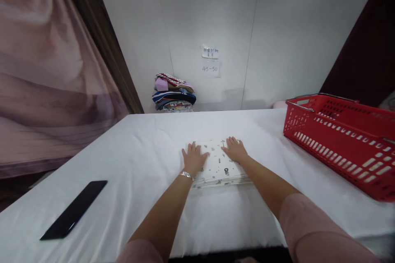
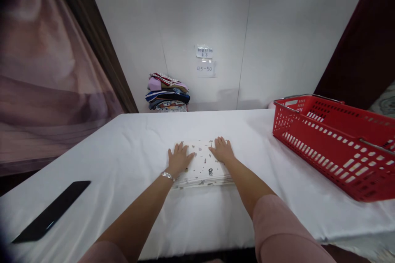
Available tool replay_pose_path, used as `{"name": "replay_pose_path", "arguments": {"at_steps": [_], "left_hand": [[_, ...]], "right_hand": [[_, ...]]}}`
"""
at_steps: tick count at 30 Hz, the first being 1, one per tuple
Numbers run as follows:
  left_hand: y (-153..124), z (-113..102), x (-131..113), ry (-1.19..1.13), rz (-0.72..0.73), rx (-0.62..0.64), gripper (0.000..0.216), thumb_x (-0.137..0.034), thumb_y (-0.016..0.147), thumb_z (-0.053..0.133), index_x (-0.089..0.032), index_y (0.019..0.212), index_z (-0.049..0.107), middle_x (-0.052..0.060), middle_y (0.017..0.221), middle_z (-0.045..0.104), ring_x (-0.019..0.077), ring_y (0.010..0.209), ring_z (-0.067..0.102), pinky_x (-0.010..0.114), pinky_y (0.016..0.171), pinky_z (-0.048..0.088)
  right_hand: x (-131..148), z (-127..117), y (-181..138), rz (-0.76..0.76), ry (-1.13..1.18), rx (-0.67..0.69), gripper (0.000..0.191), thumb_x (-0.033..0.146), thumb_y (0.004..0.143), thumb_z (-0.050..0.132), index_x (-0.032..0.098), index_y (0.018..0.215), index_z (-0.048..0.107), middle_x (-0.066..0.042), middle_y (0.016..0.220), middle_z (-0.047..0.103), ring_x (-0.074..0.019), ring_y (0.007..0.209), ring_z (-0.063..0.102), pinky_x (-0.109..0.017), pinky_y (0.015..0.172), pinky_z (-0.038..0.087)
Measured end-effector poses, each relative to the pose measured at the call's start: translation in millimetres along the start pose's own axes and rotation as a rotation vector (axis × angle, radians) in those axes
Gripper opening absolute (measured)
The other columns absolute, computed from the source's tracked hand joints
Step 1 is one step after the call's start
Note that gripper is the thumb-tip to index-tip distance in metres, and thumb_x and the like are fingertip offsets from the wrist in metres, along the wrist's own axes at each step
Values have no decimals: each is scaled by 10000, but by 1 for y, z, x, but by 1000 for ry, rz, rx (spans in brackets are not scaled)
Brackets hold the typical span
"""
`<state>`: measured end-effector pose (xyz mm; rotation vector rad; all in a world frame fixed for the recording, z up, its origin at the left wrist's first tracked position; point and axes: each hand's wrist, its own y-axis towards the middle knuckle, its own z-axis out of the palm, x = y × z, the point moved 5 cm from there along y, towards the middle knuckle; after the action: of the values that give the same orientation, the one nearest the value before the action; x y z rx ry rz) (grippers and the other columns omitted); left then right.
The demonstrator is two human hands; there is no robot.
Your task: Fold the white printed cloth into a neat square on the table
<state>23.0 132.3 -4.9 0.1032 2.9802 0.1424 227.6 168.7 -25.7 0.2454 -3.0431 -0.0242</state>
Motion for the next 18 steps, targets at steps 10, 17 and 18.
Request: {"name": "replay_pose_path", "arguments": {"at_steps": [10,17,18], "left_hand": [[-4,21,-23,-40,159,-25,653,-592,895,232,-207,1401,381,71,1506,275,273,1396,197,500,1128,144],[-2,20,-22,-67,126,-14,583,-497,908,256,-216,1404,376,52,1508,274,253,1398,197,496,1130,133],[-2,20,-22,-66,129,-20,565,-467,911,258,-214,1401,382,52,1504,282,250,1397,202,492,1131,134]], "right_hand": [[0,-5,-2,-7,-9,-75,649,529,921,251,112,1410,346,-153,1492,294,-271,1392,178,-507,1096,89],[59,-3,-2,-204,62,-83,640,514,936,197,116,1421,325,-124,1517,244,-243,1402,152,-447,1113,94],[63,2,-3,-195,81,-61,635,509,939,186,115,1414,335,-124,1514,254,-248,1399,165,-450,1110,107]]}}
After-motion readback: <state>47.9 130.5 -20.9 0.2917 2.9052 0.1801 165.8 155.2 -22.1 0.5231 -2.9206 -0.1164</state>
